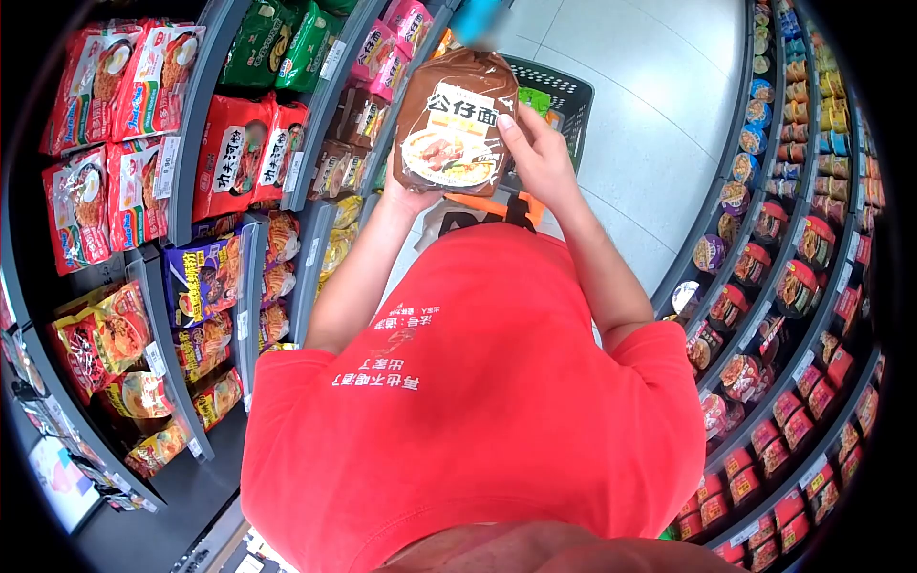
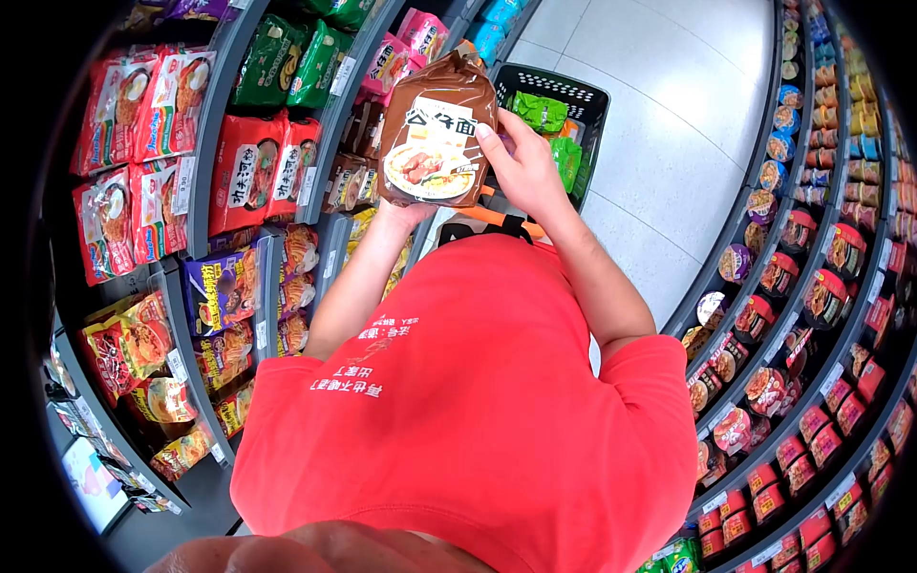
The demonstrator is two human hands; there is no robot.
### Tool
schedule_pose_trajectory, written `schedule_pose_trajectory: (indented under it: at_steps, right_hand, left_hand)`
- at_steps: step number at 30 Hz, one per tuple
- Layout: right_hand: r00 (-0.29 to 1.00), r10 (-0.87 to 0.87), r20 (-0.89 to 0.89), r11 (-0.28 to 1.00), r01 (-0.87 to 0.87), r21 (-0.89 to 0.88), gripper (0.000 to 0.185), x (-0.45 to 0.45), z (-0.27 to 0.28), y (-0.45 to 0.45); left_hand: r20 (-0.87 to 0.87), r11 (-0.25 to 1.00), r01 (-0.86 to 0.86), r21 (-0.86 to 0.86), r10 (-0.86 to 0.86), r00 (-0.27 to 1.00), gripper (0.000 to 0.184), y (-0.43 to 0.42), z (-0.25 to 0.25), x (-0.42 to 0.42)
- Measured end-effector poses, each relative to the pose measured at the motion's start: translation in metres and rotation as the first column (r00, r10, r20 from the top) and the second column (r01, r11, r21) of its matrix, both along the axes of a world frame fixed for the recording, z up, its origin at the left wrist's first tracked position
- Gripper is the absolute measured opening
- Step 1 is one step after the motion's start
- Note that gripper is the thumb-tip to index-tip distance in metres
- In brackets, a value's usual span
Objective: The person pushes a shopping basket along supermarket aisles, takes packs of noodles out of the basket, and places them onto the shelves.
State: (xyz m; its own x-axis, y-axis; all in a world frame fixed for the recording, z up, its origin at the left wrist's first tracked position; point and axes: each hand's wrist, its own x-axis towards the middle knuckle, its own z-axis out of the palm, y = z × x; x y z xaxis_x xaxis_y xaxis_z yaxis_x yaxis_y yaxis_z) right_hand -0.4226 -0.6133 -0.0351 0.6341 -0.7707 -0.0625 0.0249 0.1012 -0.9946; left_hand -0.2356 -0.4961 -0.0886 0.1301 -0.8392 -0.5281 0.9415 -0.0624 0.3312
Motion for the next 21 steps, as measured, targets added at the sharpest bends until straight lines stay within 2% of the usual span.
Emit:
schedule_pose_trajectory:
  at_steps: [3,6,9,14,17,21]
  right_hand:
    - [0.999,-0.038,0.013,0.999,0.038,-0.011,0.042,0.002,-0.004,-0.001]
    - [0.999,-0.05,-0.005,0.998,0.05,-0.03,0.042,0.004,-0.006,-0.001]
    - [1.0,-0.025,-0.01,0.999,0.026,0.043,0.041,0.006,-0.011,-0.002]
    - [0.999,-0.025,-0.04,0.998,0.027,0.054,0.041,0.008,-0.012,0.0]
    - [0.999,-0.016,-0.047,0.999,0.018,0.05,0.041,0.009,-0.017,-0.001]
    - [0.999,-0.012,-0.046,0.997,0.015,0.072,0.043,0.011,-0.019,0.0]
  left_hand:
    - [0.018,1.0,0.025,0.0,-0.025,1.0,0.068,0.003,0.003,0.001]
    - [0.084,0.994,0.021,0.103,-0.03,0.996,0.071,0.005,0.013,-0.001]
    - [0.12,0.99,0.023,0.139,-0.04,0.992,0.072,0.007,0.016,-0.001]
    - [0.148,0.984,0.014,0.178,-0.041,0.988,0.072,0.014,0.012,0.003]
    - [0.162,0.97,-0.022,0.242,-0.018,0.987,0.073,0.013,0.028,-0.002]
    - [0.204,0.974,-0.037,0.225,-0.01,0.979,0.071,0.015,0.038,-0.003]
